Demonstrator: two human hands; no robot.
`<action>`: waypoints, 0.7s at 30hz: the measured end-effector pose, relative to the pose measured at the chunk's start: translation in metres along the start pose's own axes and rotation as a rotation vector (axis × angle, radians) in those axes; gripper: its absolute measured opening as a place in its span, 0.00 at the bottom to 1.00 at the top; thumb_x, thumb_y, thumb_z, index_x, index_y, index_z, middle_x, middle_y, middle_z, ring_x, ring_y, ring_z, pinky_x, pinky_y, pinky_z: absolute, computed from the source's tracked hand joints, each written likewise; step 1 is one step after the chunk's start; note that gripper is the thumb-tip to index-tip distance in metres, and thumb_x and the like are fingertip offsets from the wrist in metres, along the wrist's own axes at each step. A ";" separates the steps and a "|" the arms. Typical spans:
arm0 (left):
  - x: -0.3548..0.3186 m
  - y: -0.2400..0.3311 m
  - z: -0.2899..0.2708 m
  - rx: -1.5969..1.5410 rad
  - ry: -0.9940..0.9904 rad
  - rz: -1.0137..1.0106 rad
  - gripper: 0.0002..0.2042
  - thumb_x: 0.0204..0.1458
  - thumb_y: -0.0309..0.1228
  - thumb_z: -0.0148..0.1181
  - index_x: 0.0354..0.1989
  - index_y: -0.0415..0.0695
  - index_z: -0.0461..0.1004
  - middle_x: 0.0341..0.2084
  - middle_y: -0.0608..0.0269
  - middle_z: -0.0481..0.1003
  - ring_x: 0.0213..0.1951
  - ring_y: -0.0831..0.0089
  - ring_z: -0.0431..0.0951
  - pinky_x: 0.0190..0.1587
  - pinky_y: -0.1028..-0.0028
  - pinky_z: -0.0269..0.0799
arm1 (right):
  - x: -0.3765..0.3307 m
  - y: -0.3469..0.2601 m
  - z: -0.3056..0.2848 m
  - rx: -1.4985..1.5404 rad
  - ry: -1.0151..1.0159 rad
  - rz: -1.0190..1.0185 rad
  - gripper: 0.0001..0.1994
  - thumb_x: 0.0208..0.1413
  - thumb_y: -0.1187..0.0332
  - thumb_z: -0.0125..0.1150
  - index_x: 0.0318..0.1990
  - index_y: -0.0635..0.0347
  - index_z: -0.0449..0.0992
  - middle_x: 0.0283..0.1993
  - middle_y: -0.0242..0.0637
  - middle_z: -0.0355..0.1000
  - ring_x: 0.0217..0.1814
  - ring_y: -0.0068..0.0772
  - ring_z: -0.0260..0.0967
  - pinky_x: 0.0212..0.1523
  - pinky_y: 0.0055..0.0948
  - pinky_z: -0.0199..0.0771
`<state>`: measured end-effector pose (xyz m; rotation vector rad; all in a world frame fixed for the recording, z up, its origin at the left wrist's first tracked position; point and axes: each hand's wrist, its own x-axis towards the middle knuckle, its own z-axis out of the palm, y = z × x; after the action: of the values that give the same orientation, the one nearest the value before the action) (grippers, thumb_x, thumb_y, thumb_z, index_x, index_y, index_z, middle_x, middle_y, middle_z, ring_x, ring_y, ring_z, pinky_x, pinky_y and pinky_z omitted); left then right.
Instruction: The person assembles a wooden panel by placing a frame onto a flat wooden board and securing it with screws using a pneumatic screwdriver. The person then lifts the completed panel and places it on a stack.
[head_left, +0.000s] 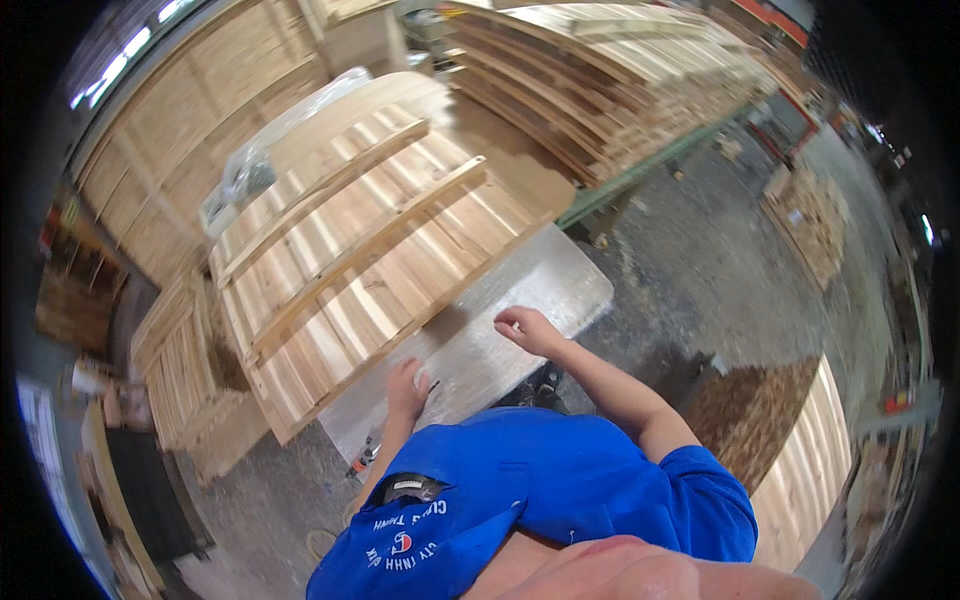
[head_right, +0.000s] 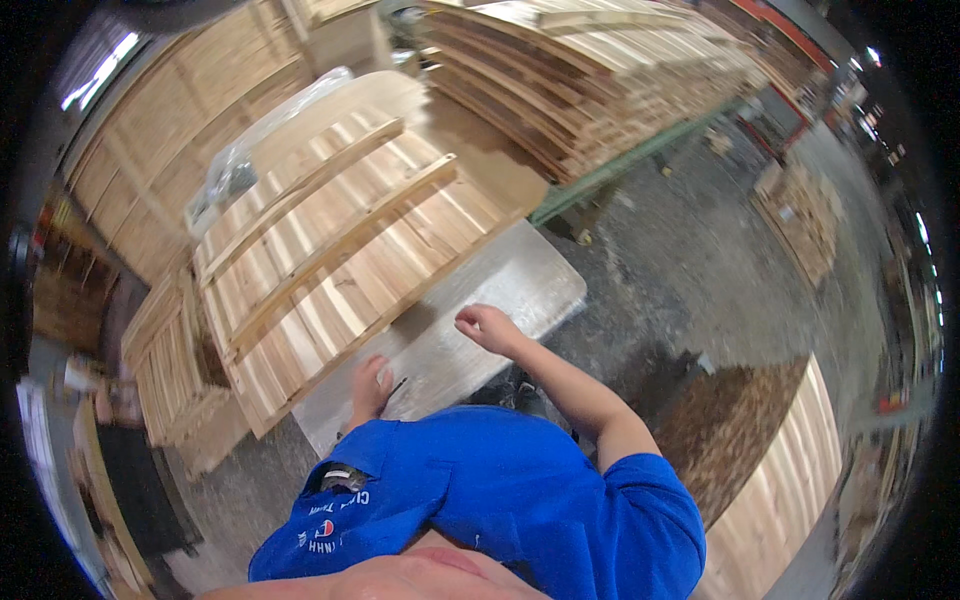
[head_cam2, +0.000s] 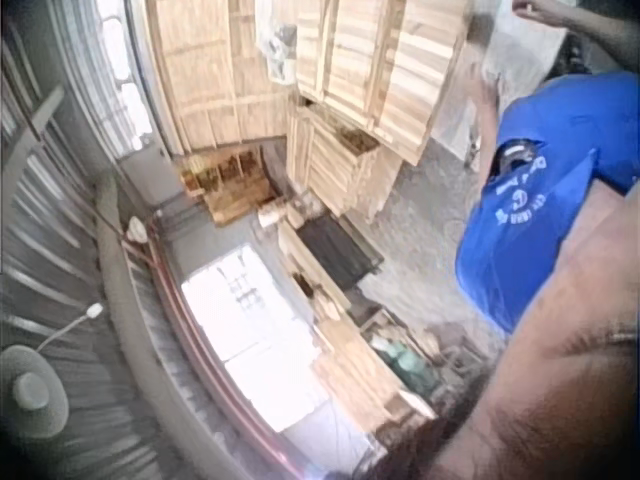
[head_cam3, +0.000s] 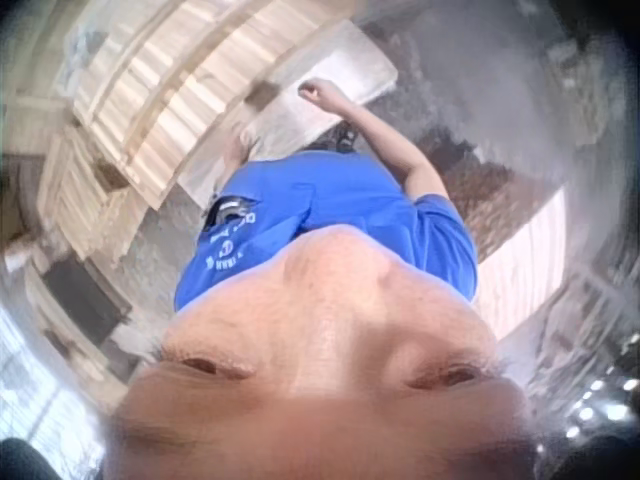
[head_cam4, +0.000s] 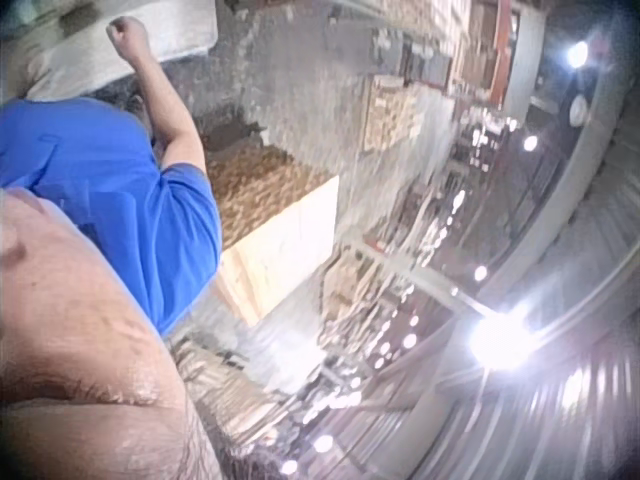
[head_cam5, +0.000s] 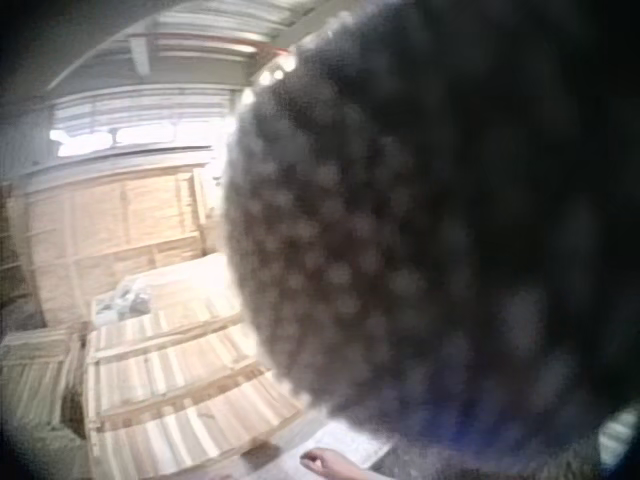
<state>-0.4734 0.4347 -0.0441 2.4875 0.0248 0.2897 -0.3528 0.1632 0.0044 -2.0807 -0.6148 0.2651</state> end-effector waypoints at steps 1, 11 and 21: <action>-0.009 0.004 0.002 -0.031 -0.030 -0.054 0.12 0.45 0.30 0.55 0.39 0.42 0.72 0.39 0.50 0.72 0.42 0.55 0.71 0.46 0.62 0.65 | 0.026 0.003 -0.002 -0.024 -0.028 -0.076 0.11 0.51 0.63 0.54 0.36 0.61 0.75 0.33 0.44 0.72 0.37 0.42 0.70 0.39 0.35 0.70; -0.047 0.067 0.020 -0.125 0.125 -0.666 0.13 0.49 0.31 0.54 0.41 0.39 0.73 0.33 0.50 0.75 0.35 0.59 0.75 0.40 0.67 0.69 | 0.246 -0.004 0.009 -0.467 -0.063 -0.568 0.20 0.46 0.59 0.59 0.47 0.55 0.68 0.53 0.38 0.62 0.57 0.44 0.58 0.51 0.43 0.61; -0.077 0.168 0.049 0.014 0.201 -1.168 0.14 0.49 0.33 0.53 0.43 0.39 0.72 0.36 0.47 0.75 0.38 0.58 0.76 0.40 0.66 0.70 | 0.363 -0.005 0.026 -0.738 -0.424 -0.493 0.19 0.52 0.55 0.53 0.46 0.58 0.67 0.50 0.39 0.67 0.56 0.42 0.61 0.55 0.45 0.59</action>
<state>-0.5472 0.2641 0.0022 2.0271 1.4701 0.0213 -0.0562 0.3736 0.0117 -2.4726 -1.6510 0.2078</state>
